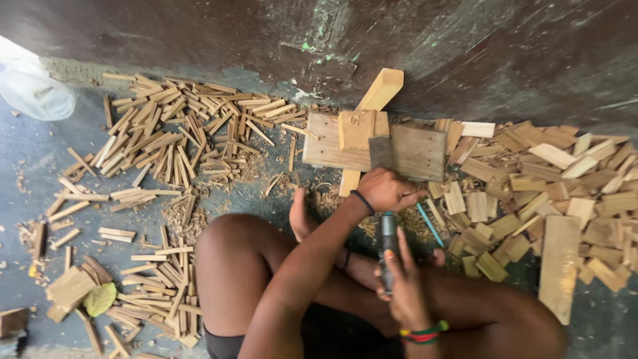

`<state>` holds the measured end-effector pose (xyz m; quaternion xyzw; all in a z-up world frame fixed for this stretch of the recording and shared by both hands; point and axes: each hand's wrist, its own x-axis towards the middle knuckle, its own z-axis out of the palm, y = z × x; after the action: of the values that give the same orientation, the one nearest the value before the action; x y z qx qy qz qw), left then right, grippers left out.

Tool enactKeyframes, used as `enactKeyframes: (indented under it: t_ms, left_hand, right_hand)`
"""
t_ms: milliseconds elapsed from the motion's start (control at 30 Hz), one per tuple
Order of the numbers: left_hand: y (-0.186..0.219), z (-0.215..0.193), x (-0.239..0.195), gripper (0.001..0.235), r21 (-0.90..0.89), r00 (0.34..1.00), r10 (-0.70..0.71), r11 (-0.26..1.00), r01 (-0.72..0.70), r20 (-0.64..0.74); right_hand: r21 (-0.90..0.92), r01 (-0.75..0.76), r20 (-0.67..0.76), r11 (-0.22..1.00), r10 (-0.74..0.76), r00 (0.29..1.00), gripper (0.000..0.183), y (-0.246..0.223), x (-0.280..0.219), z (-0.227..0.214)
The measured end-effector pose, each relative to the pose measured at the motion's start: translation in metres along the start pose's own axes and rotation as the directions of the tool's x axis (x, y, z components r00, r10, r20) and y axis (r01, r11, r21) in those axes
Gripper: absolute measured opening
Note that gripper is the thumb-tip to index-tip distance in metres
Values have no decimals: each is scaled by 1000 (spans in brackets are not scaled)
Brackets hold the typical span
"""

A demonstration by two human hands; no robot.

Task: The person sits on the floor and uses a chisel and a hammer to carve a small piece of wood. They repeatedly strike the chisel to shape the wood, creating wood shavings that accumulate on the floor.

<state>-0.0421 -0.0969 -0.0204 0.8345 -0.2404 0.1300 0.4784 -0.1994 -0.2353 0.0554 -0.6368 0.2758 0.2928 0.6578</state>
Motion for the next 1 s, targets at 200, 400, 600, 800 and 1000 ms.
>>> enactKeyframes:
  t_ms: [200,400,600,800,1000]
  left_hand:
    - [1,-25,3,48,22,960,-73,997,70,272]
    - [3,-35,2,46,-27,958,-11,999,19,286]
    - [-2,-43,-4,42,11,963,-36,999,34,267]
    - [3,-16,0,43,37,993,1,999,-5,117]
    - [8,37,24,35,61,976,54,997,-42,-213]
  right_hand:
    - [137,53,34,989,-59,998,74,10,-14,33]
    - [246,37,54,969,-51,997,73,11,-18,56]
    - [317,-9,81,949,-18,997,72,20,-18,73]
    - [31,27,27,999,-28,999,71,9,-8,21]
    - [-202,10,132,979,17,991,73,-51,32,-89]
